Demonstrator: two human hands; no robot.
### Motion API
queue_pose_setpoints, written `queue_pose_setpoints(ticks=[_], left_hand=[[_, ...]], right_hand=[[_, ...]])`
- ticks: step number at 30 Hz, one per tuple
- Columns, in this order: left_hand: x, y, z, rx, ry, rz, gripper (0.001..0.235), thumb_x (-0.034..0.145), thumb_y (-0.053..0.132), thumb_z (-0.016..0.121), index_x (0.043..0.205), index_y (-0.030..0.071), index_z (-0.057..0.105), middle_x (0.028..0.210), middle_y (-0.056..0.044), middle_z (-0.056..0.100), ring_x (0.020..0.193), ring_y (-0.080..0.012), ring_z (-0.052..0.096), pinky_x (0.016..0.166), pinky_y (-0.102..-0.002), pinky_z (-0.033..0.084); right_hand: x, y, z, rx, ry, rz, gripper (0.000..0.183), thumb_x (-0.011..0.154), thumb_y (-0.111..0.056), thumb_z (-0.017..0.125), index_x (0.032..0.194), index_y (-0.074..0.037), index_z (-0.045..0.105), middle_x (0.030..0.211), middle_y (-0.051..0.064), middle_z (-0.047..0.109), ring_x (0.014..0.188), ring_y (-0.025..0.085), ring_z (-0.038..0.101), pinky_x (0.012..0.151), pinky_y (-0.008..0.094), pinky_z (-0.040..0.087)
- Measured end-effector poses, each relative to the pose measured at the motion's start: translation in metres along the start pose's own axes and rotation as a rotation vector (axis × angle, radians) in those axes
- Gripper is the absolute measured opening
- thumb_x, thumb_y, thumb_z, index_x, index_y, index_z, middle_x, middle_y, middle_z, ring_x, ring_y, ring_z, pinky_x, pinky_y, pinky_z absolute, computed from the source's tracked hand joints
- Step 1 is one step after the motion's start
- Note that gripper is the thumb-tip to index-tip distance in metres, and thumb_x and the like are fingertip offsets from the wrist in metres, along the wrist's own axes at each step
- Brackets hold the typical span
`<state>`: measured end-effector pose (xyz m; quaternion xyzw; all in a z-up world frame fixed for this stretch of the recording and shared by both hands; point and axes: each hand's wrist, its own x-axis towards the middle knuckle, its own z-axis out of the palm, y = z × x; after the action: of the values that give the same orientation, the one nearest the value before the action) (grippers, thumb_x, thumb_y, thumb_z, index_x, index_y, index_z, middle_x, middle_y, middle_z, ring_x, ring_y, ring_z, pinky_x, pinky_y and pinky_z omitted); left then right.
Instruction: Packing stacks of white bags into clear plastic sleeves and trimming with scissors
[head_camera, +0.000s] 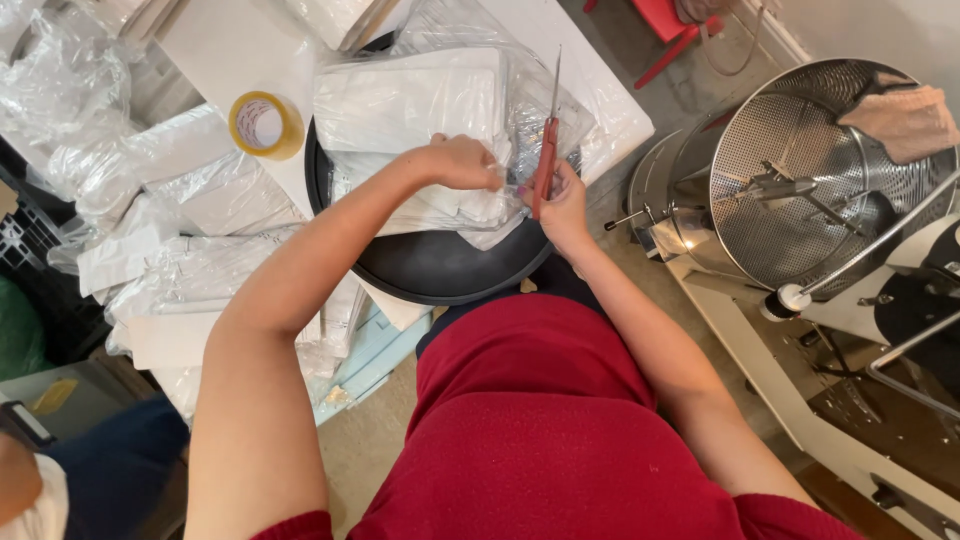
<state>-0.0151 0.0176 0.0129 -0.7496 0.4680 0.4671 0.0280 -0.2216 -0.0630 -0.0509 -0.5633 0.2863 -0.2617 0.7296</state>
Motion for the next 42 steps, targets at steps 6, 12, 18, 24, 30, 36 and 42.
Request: queue_pose_setpoints(ticks=[6, 12, 18, 24, 30, 36, 42], left_hand=[[0.034, -0.023, 0.028, 0.040, 0.150, 0.001, 0.039, 0.074, 0.050, 0.063, 0.102, 0.027, 0.077, 0.108, -0.007, 0.076, 0.120, -0.0319, 0.065, 0.107, -0.052, 0.030], [0.045, -0.040, 0.022, -0.053, 0.131, 0.038, 0.029, 0.067, 0.051, 0.075, 0.086, 0.030, 0.078, 0.091, 0.001, 0.075, 0.105, -0.0285, 0.070, 0.098, -0.044, 0.038], [0.009, -0.037, 0.002, -0.202, 0.029, 0.117, 0.030, 0.068, 0.050, 0.079, 0.088, 0.028, 0.077, 0.087, -0.004, 0.072, 0.095, -0.0265, 0.069, 0.090, -0.036, 0.048], [0.010, -0.040, 0.004, -0.317, 0.017, 0.165, 0.032, 0.067, 0.048, 0.084, 0.085, 0.022, 0.077, 0.076, -0.003, 0.067, 0.077, -0.0203, 0.064, 0.073, -0.031, 0.048], [0.019, -0.047, 0.009, -0.380, 0.018, 0.192, 0.037, 0.067, 0.046, 0.087, 0.086, 0.016, 0.076, 0.072, -0.004, 0.062, 0.072, -0.0196, 0.059, 0.068, -0.031, 0.046], [0.021, -0.050, 0.010, -0.469, 0.026, 0.227, 0.037, 0.065, 0.041, 0.090, 0.083, 0.013, 0.074, 0.069, 0.003, 0.056, 0.065, -0.0129, 0.052, 0.060, -0.026, 0.039], [0.012, -0.044, 0.006, -0.506, 0.033, 0.254, 0.037, 0.064, 0.037, 0.092, 0.083, 0.011, 0.074, 0.070, 0.002, 0.057, 0.065, -0.0132, 0.051, 0.060, -0.026, 0.039]], right_hand=[[0.000, 0.012, -0.005, 0.015, -0.003, 0.032, 0.040, 0.074, -0.004, 0.092, 0.098, -0.008, 0.060, 0.075, 0.005, 0.068, 0.064, 0.009, 0.066, 0.061, 0.018, 0.054], [-0.004, 0.002, -0.022, 0.040, -0.105, 0.039, 0.042, 0.077, -0.009, 0.094, 0.099, -0.005, 0.059, 0.076, 0.012, 0.069, 0.061, 0.016, 0.068, 0.057, 0.023, 0.056], [-0.065, -0.090, -0.044, 0.120, -0.571, 0.158, 0.051, 0.096, -0.056, 0.062, 0.104, -0.006, 0.061, 0.081, 0.018, 0.072, 0.064, 0.020, 0.069, 0.061, 0.025, 0.048], [-0.079, -0.148, -0.040, 0.267, -0.803, 0.305, 0.071, 0.099, -0.067, 0.048, 0.096, 0.003, 0.058, 0.067, 0.019, 0.065, 0.047, 0.025, 0.066, 0.049, 0.027, 0.050], [-0.087, -0.115, -0.059, 0.290, -0.800, 0.459, 0.070, 0.100, -0.068, 0.045, 0.094, 0.000, 0.058, 0.063, 0.014, 0.063, 0.041, 0.021, 0.064, 0.045, 0.024, 0.046], [-0.088, -0.091, -0.055, 0.322, -0.807, 0.506, 0.071, 0.102, -0.068, 0.038, 0.097, 0.001, 0.055, 0.063, 0.015, 0.060, 0.041, 0.023, 0.061, 0.044, 0.024, 0.042], [-0.101, -0.020, -0.058, 0.369, -0.710, 0.527, 0.068, 0.107, -0.063, 0.031, 0.099, 0.001, 0.051, 0.064, 0.016, 0.055, 0.041, 0.026, 0.058, 0.045, 0.028, 0.039]])
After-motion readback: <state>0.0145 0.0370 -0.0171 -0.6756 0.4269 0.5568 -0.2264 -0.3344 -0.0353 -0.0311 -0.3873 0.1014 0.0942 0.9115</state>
